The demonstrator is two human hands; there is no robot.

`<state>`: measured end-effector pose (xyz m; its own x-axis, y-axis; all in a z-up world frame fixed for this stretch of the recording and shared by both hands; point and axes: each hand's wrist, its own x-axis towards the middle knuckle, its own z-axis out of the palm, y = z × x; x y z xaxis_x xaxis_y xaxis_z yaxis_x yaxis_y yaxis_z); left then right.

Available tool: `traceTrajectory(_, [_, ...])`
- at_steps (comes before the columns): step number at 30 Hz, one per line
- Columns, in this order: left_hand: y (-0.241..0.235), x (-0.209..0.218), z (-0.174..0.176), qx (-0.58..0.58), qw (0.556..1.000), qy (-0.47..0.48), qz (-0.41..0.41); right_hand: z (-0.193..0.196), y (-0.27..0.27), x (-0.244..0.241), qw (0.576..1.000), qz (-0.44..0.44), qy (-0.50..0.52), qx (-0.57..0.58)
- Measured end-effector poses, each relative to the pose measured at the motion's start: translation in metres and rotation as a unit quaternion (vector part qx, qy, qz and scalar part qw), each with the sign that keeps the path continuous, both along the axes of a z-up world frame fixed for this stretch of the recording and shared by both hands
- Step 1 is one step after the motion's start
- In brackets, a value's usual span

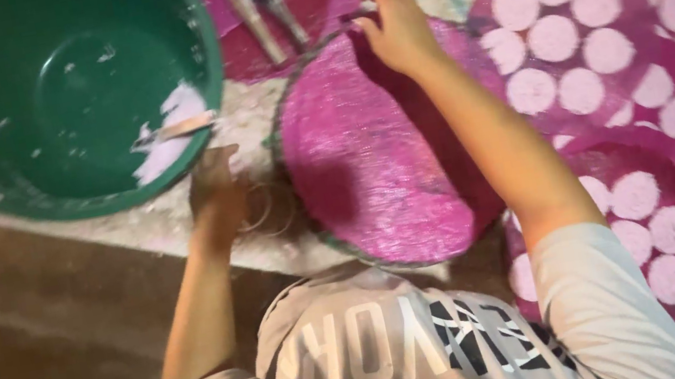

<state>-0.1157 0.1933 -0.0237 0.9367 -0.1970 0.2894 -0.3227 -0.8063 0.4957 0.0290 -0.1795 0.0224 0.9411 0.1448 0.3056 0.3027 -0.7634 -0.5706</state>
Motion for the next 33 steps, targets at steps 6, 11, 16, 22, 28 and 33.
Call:
traceTrajectory(6, [0.023,-0.032,-0.041,0.009,0.999,-0.023,0.033,-0.016,0.135,0.045,0.957,-0.109,0.198,-0.181])
traceTrajectory(11, [0.032,-0.024,-0.043,0.077,0.983,0.128,0.107,-0.047,0.158,0.074,0.947,-0.186,0.227,-0.129])
traceTrajectory(16, [0.033,-0.016,-0.016,-0.136,0.986,0.086,-0.036,-0.045,0.099,0.098,0.950,-0.159,0.207,0.173])
traceTrajectory(22, [-0.056,0.002,0.025,-0.281,0.928,0.159,-0.186,0.045,0.031,-0.017,0.867,0.071,0.151,0.469])
traceTrajectory(28, [-0.107,0.047,0.038,-0.159,0.957,0.138,-0.201,0.133,-0.006,-0.172,0.887,0.057,0.220,0.402])
traceTrajectory(33, [-0.131,0.085,0.069,-0.769,0.394,0.424,-0.273,0.142,-0.014,-0.231,0.850,0.020,0.466,0.244])
